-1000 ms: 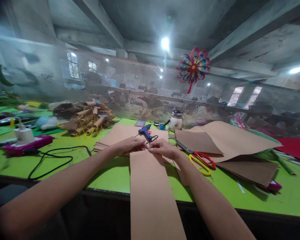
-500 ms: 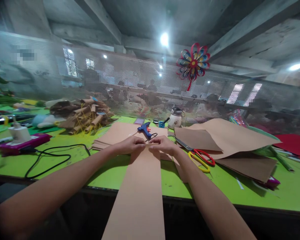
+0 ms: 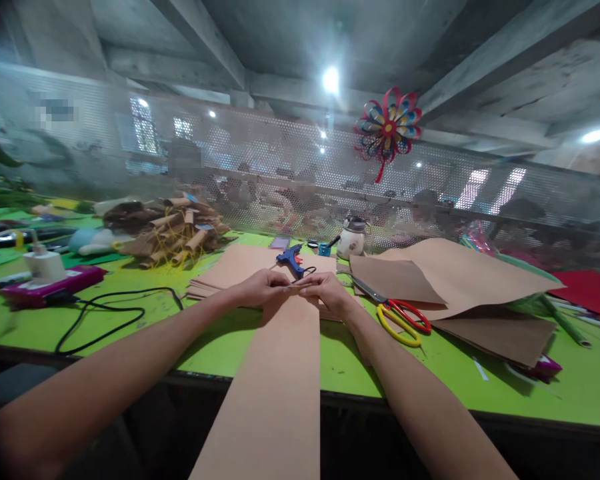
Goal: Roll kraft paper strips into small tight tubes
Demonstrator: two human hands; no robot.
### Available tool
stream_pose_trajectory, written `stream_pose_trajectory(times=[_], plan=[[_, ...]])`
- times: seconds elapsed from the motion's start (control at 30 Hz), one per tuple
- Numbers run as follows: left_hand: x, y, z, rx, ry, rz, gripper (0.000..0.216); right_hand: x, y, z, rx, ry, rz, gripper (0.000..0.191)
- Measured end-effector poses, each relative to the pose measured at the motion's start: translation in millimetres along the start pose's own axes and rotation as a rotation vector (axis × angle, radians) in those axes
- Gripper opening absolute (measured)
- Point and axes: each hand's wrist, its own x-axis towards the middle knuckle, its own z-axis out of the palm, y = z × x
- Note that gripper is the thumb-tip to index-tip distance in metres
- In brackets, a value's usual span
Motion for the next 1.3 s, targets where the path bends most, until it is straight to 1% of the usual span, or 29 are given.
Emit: stream_pose_trajectory(times=[0.13, 0.27, 0.37, 0.43, 0.5, 0.57, 0.63, 0.7, 0.83, 0.93, 1.13, 1.23, 1.3], plan=[[0, 3, -5, -0.002, -0.077, -0.001, 0.035, -1, 0, 0, -0.059, -0.028, -0.025, 0.028], [0, 6, -10, -0.061, -0.105, -0.089, 0.044, -3, -2, 1, -0.097, -0.071, -0.008, 0.032], [-3, 9, -10, -0.228, -0.15, -0.211, 0.044, -5, -5, 4, -0.117, -0.071, -0.027, 0.035], [-6, 10, -10, -0.429, -0.182, -0.304, 0.041, -7, -8, 6, -0.125, -0.059, -0.027, 0.035], [-9, 9, -9, -0.638, -0.182, -0.393, 0.039, -8, -10, 8, -0.14, -0.045, -0.019, 0.035], [-9, 8, -8, -0.77, -0.166, -0.452, 0.039, -9, -11, 9, -0.164, -0.047, -0.021, 0.034], [-8, 6, -8, -0.809, -0.163, -0.48, 0.034, -9, -12, 9, -0.188, -0.066, -0.031, 0.033], [-7, 6, -8, -0.833, -0.186, -0.511, 0.031, -9, -12, 10, -0.208, -0.079, -0.04, 0.03], [-7, 7, -6, -0.905, -0.225, -0.579, 0.029, -8, -12, 11, -0.235, -0.033, -0.085, 0.025], [-8, 5, -6, -0.881, -0.222, -0.567, 0.032, -8, -14, 13, -0.283, -0.005, -0.122, 0.024], [-9, 6, -10, -0.635, -0.156, -0.429, 0.033, -9, -18, 17, -0.403, 0.06, -0.22, 0.024], [-7, 11, -10, -0.576, -0.174, -0.344, 0.032, -8, -17, 17, -0.417, 0.106, -0.25, 0.023], [-6, 12, -8, -0.573, -0.196, -0.3, 0.034, -7, -17, 17, -0.403, 0.111, -0.255, 0.021]])
